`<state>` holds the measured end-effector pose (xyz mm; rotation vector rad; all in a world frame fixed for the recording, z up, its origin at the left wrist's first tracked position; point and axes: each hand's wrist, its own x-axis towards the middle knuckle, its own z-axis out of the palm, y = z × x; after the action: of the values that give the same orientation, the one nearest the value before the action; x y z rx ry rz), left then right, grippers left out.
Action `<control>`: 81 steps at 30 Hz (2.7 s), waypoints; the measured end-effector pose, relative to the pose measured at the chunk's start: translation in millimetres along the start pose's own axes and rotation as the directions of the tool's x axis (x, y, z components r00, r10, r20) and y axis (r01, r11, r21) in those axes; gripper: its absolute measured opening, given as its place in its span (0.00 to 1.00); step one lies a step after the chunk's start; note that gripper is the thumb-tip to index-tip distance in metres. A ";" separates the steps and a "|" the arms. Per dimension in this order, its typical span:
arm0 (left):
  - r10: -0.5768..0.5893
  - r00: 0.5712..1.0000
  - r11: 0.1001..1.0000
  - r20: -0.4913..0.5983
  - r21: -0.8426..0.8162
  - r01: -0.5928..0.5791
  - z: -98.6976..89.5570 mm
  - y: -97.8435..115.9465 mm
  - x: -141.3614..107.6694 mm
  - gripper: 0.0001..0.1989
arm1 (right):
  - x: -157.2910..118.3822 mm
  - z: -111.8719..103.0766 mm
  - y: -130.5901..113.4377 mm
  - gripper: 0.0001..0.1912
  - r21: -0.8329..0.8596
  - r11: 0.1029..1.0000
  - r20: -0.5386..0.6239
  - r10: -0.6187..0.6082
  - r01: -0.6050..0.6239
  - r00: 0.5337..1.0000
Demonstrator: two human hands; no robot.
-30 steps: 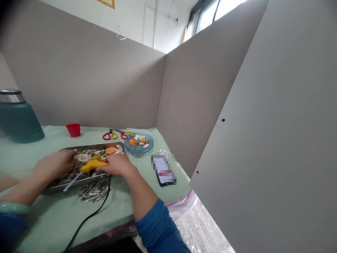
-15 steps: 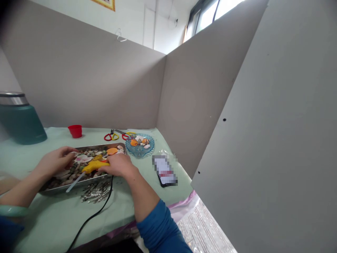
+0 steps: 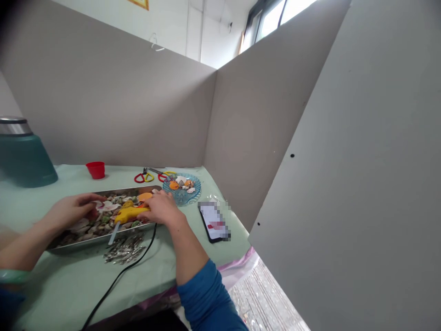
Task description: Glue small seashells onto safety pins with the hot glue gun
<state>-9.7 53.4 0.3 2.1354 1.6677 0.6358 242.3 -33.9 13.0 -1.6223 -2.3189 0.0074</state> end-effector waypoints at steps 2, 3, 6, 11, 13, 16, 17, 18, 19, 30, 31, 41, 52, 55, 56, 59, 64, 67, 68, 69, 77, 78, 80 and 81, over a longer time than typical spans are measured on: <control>-0.019 0.997 0.990 0.081 -0.136 0.030 -2.6 3.5 -3.0 0.19 | -0.1 1.3 -3.1 0.22 0.058 0.998 -0.076 -0.003 0.007 0.997; -0.020 0.994 0.974 0.107 -0.223 0.043 -4.7 7.1 -6.1 0.20 | 0.0 2.0 -5.9 0.22 0.090 0.996 -0.130 -0.007 0.019 0.991; 0.007 0.994 0.901 0.106 -0.432 0.039 -11.5 22.9 -20.1 0.23 | -0.4 2.9 -19.8 0.19 0.159 0.983 -0.294 -0.046 0.097 0.955; 0.155 0.985 0.812 0.081 -0.578 -0.080 -8.2 44.3 -38.1 0.24 | -2.5 2.0 -46.9 0.19 0.181 0.963 -0.376 -0.118 0.198 0.919; 0.223 0.971 0.763 0.084 -0.635 -0.120 -2.9 46.1 -38.8 0.22 | -1.8 0.7 -53.5 0.17 0.186 0.965 -0.367 -0.108 0.186 0.924; 0.240 0.968 0.736 0.077 -0.664 -0.129 1.5 43.6 -37.1 0.20 | 1.6 -3.2 -57.9 0.14 0.174 0.971 -0.350 -0.094 0.163 0.932; 0.223 0.972 0.742 0.072 -0.659 -0.121 1.6 42.5 -36.9 0.20 | 3.2 -4.9 -58.5 0.13 0.166 0.973 -0.350 -0.095 0.161 0.932; 0.205 0.977 0.751 0.064 -0.650 -0.115 1.1 41.6 -37.0 0.20 | 5.1 -6.7 -58.9 0.12 0.158 0.974 -0.353 -0.096 0.161 0.931; 0.190 0.980 0.759 0.056 -0.641 -0.111 0.2 41.0 -37.4 0.21 | 6.9 -8.2 -59.2 0.12 0.152 0.976 -0.360 -0.094 0.158 0.928; 0.143 0.989 0.729 0.035 -0.680 -0.082 0.7 46.7 -41.9 0.23 | 20.1 12.0 -45.8 0.09 0.139 0.949 -0.513 -0.175 0.283 0.840; 0.144 0.989 0.729 0.033 -0.679 -0.083 1.7 45.0 -40.7 0.23 | 20.3 13.8 -43.8 0.09 0.135 0.943 -0.522 -0.192 0.303 0.831; 0.178 0.983 0.706 0.038 -0.701 -0.101 6.0 35.6 -34.4 0.27 | 16.8 12.8 -38.8 0.10 0.098 0.937 -0.510 -0.242 0.336 0.825; 0.194 0.981 0.669 0.026 -0.735 -0.113 6.9 35.7 -33.8 0.26 | 17.2 12.6 -41.3 0.12 0.057 0.939 -0.476 -0.273 0.339 0.836; 0.226 0.974 0.665 0.035 -0.736 -0.128 6.1 33.8 -34.2 0.24 | 17.8 13.1 -40.3 0.12 0.066 0.939 -0.451 -0.273 0.337 0.850; 0.232 0.972 0.665 0.037 -0.735 -0.131 5.5 33.9 -35.0 0.24 | 18.0 13.4 -39.8 0.12 0.072 0.937 -0.445 -0.277 0.342 0.851; 0.227 0.973 0.672 0.042 -0.730 -0.126 4.0 37.6 -38.4 0.24 | 18.1 14.1 -38.8 0.11 0.090 0.932 -0.444 -0.277 0.350 0.852; 0.218 0.974 0.665 0.061 -0.739 -0.102 3.6 43.2 -40.7 0.23 | 16.2 14.3 -38.8 0.08 0.112 0.940 -0.459 -0.239 0.323 0.856; 0.234 0.969 0.663 0.076 -0.742 -0.102 4.1 42.1 -39.3 0.22 | 15.3 15.1 -38.6 0.08 0.122 0.942 -0.451 -0.228 0.313 0.863; 0.241 0.967 0.661 0.076 -0.743 -0.106 4.2 41.7 -39.1 0.21 | 15.1 15.5 -38.4 0.08 0.124 0.941 -0.449 -0.229 0.315 0.863; 0.248 0.966 0.657 0.073 -0.746 -0.112 4.2 41.4 -39.1 0.22 | 15.0 15.9 -38.2 0.08 0.129 0.940 -0.453 -0.227 0.315 0.862; 0.263 0.964 0.617 0.051 -0.777 -0.127 5.3 42.9 -40.8 0.20 | 15.5 17.6 -37.1 0.09 0.254 0.919 -0.461 -0.161 0.303 0.873; 0.259 0.964 0.619 0.052 -0.776 -0.124 5.5 42.7 -40.7 0.20 | 15.5 17.7 -37.2 0.09 0.262 0.920 -0.455 -0.149 0.292 0.878; 0.265 0.963 0.617 0.053 -0.776 -0.127 5.7 42.3 -40.8 0.21 | 15.3 17.7 -37.7 0.10 0.280 0.922 -0.449 -0.121 0.268 0.885; 0.272 0.961 0.616 0.052 -0.777 -0.132 5.7 42.3 -41.1 0.21 | 15.2 17.7 -38.0 0.10 0.289 0.921 -0.448 -0.109 0.259 0.887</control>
<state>19.3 3.3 12.9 1.6554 0.8036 0.9871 198.2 -30.6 6.8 -1.0941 -1.9883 0.0118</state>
